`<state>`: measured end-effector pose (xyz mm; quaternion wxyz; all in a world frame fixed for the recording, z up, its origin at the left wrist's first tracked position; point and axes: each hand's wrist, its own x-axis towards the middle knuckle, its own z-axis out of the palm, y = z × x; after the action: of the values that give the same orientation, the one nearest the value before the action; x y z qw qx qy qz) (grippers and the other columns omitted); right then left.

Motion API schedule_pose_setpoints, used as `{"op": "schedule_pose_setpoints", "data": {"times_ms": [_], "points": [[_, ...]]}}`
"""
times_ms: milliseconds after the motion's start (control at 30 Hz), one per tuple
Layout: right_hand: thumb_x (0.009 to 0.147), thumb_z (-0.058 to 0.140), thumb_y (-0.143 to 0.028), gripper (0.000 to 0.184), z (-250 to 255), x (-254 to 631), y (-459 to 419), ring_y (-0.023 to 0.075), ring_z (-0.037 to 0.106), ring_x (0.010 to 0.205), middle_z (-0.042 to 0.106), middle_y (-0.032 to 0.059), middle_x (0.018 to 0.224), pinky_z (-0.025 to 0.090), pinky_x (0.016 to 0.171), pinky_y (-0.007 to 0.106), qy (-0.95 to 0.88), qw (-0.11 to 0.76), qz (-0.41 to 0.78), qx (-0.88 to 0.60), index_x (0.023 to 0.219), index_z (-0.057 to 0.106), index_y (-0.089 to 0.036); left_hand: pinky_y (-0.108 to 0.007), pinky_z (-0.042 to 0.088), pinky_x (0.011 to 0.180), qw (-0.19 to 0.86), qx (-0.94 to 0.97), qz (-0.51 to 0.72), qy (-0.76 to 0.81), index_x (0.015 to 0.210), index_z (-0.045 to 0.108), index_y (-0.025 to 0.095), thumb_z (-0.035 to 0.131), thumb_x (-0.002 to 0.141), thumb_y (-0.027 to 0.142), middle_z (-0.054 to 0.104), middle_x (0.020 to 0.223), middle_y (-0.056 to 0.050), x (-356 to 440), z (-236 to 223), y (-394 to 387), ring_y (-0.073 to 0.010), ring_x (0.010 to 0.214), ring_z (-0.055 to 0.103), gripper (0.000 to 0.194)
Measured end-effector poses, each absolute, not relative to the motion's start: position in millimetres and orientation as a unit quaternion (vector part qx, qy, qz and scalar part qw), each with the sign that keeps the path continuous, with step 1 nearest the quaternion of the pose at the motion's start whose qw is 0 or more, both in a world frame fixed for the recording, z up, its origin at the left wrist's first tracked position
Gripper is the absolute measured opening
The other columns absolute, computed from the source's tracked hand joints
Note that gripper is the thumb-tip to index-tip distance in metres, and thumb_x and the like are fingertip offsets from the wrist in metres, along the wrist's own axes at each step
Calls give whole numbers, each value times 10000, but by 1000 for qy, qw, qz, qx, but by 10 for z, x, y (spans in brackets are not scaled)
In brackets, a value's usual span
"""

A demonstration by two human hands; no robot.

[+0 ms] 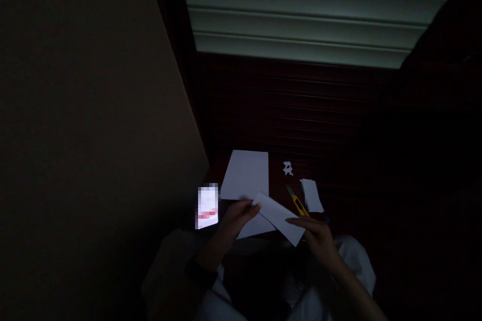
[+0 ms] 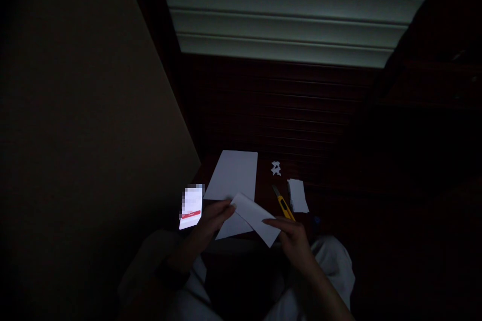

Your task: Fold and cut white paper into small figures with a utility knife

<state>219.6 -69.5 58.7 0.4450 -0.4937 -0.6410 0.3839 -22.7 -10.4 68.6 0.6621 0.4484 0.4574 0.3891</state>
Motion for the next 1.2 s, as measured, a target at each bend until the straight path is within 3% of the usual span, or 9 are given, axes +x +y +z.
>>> {"op": "schedule_pose_setpoints", "data": {"times_ms": [100,200,300,367,500,600,700,1000,1200], "points": [[784,446,-162,350,667,2182,-758,235,590,1003,652,46,1078,459,867,371,-667,412,411,-465,1013,686,-274,-287,471,661,608,491,399,481,838,686,132,712,631,446,698,827,-75,-242,696,-93,-227,744,643,376],[755,561,-192,365,779,2255,-771,263,517,1117,574,56,1214,407,939,402,-647,378,494,-441,1106,634,-258,-290,469,630,562,516,397,510,788,697,141,720,622,422,704,756,-63,-267,721,-81,-233,708,645,327],[717,648,-227,505,883,2303,-740,278,448,1189,505,58,1294,343,992,434,-606,406,541,-418,1210,545,-261,-279,458,638,513,572,393,505,771,712,165,714,634,388,710,768,-55,-254,811,-118,-230,719,637,262],[744,638,-269,499,942,2253,-712,273,453,1184,494,59,1304,341,990,434,-595,412,541,-429,1230,521,-264,-268,441,642,480,618,381,493,760,722,190,683,671,375,711,772,-41,-207,909,-185,-220,717,626,209],[755,639,-318,405,1015,2020,-666,258,540,1065,606,57,1165,388,939,382,-656,379,459,-464,1151,594,-251,-262,410,656,415,713,343,449,778,728,230,623,740,312,708,779,-18,-74,1116,-363,-202,712,611,138],[783,600,-347,252,1005,1904,-651,220,619,820,695,43,913,473,730,294,-683,351,437,-468,986,687,-226,-265,405,679,383,756,333,413,819,727,243,582,783,272,706,810,-19,-17,1204,-454,-196,734,614,152],[776,599,-387,229,958,1898,-648,190,609,683,695,22,745,454,601,243,-663,353,433,-499,853,716,-206,-264,410,690,379,769,329,397,875,720,259,558,803,253,708,847,-12,-23,1235,-485,-194,755,620,177],[742,630,-397,219,909,1966,-656,162,576,623,671,13,672,418,552,219,-624,373,436,-531,751,711,-193,-253,425,696,392,756,330,407,920,707,253,560,803,283,708,877,-7,-40,1336,-518,-194,769,625,191],[743,638,-363,199,982,1953,-681,160,578,656,676,14,738,431,573,216,-636,356,466,-501,815,696,-188,-236,426,643,422,751,320,395,884,714,210,512,830,275,711,825,-22,14,1442,-501,-173,715,622,219]]}}
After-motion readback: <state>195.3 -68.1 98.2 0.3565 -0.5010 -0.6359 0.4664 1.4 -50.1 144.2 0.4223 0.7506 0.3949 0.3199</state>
